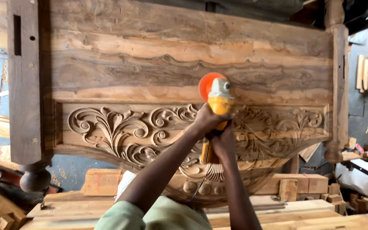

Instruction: The person uses an angle grinder with a sanding disc to sand the surface and decorative carvings of a large wooden headboard.

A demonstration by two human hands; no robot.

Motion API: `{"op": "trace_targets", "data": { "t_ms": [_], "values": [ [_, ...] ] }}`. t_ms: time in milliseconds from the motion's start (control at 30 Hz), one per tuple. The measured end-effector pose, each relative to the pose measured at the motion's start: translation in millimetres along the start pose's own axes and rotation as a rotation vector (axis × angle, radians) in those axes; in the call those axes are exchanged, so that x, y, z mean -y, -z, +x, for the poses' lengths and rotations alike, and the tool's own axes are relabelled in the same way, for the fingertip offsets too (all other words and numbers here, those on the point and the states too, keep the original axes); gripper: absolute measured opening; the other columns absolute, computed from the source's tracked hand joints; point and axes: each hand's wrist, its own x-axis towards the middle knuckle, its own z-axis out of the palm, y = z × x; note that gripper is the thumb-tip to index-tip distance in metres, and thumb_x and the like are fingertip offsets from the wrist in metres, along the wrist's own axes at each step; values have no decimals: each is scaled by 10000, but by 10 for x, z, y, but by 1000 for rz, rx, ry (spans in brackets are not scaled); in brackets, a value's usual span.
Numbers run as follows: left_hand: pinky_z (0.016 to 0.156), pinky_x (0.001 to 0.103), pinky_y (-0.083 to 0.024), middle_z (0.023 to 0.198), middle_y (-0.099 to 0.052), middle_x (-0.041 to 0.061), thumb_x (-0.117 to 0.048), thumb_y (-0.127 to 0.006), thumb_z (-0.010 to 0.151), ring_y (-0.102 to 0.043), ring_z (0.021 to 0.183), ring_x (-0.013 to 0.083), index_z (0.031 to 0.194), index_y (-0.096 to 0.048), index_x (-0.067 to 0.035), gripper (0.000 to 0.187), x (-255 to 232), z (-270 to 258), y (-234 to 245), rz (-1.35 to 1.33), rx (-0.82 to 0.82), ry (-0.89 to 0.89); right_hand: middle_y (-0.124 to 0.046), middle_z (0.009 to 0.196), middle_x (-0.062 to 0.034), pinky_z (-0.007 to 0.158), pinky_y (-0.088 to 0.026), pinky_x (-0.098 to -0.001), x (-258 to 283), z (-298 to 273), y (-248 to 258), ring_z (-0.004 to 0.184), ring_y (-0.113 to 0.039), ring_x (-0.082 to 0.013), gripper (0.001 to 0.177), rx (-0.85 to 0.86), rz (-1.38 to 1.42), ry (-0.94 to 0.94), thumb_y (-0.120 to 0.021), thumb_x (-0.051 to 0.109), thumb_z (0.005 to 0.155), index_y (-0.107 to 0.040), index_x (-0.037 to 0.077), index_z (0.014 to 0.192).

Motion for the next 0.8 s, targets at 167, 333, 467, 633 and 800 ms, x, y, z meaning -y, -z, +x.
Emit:
{"op": "trace_targets", "data": {
  "t_ms": [167,333,467,633,800],
  "values": [
    [760,349,-658,973,-779,116,-340,-837,728,-784,846,207,1106,-711,-19,513,79,75,-33,-90,1,-32,-626,1291,-257,906,-596,-483,-39,100,-13,1105,-680,-387,977,-50,-25,217,-912,156,703,-327,15,1474],
    [719,337,-675,911,-752,97,-346,-836,739,-780,796,209,1078,-668,-39,487,18,-111,701,-141,-145,-32,-665,1190,-170,835,-641,-398,398,121,-520,978,-733,-282,862,235,88,168,-833,204,760,-305,16,1415],
    [667,324,-637,931,-774,101,-420,-794,785,-763,777,178,1117,-714,-30,518,1,-401,1582,-119,-371,21,-750,1033,-136,728,-684,-385,908,115,-1233,816,-783,-273,713,442,-10,233,-760,265,847,-393,-16,1391],
    [693,275,-574,955,-752,54,-334,-779,871,-711,809,123,1127,-700,-34,402,28,-769,2294,-272,-533,-145,-751,1014,-240,774,-640,-472,1454,-56,-1788,863,-762,-395,965,499,-102,379,-874,297,701,-332,18,1449],
    [682,285,-559,930,-731,49,-287,-789,883,-681,782,128,1090,-688,-28,346,-122,-736,2317,-321,-497,-238,-732,1057,-266,780,-619,-507,1616,-100,-1702,917,-731,-451,960,409,-31,474,-869,241,689,-346,50,1471]
  ]
}}
